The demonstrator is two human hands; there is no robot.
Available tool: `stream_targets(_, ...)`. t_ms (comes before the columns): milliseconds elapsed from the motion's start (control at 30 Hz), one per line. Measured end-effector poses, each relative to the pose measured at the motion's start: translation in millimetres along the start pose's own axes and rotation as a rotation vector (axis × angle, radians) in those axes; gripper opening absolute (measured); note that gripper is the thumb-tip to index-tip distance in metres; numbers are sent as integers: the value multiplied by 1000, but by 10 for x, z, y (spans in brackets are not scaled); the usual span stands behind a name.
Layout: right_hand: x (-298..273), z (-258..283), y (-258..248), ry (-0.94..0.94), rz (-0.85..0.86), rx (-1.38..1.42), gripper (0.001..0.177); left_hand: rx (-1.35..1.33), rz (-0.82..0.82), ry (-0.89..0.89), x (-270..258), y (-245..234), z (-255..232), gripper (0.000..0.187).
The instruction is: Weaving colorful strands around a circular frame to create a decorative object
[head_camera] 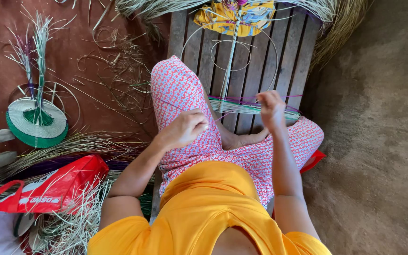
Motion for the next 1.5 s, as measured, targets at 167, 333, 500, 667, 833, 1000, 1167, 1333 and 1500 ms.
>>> stream_targets(167, -479, -956, -560, 88, -104, -172, 10, -66, 101, -56, -245, -409, 10, 19)
stream_targets(333, -942, -1566, -1242, 106, -153, -557, 12, -128, 143, -111, -491, -625, 221, 15)
stream_targets(500, -1234, -1688, -1706, 289, -330, -643, 10, -374, -189, -440, -680, -1125, 795, 7)
stream_targets(667, -509, -539, -511, 254, -295, -45, 12, -707, -423, -342, 52, -244, 1002, 16)
stream_targets(833, 96, 1015, 427, 252, -216, 620, 32, -502, -558, 19, 458, 340, 253, 8)
stream_targets(1000, 51, 976, 594, 223, -281, 746, 18, -472, -652, 39, 415, 173, 203, 9)
stream_targets(1167, 139, 1090, 421, 262, -234, 1022, 31, -1016, -448, -243, 486, 351, 836, 5)
stream_targets(1333, -334, -178, -421, 336, 56, 181, 12, -1304, -1012, -90, -162, -1213, 1434, 15)
stream_targets(1500, -859, -1105, -2139, 265, -201, -517, 17, -1286, -1165, -19, -845, -1830, 2111, 2)
Point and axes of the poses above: each hand's wrist, its own x-axis towards the middle knuckle, its own y-axis out of the palm, z = x × y, the point moved 10 cm from there along x, towards the middle knuckle, and after that the axes turned 9 degrees about -y, right-handed, at the moved point
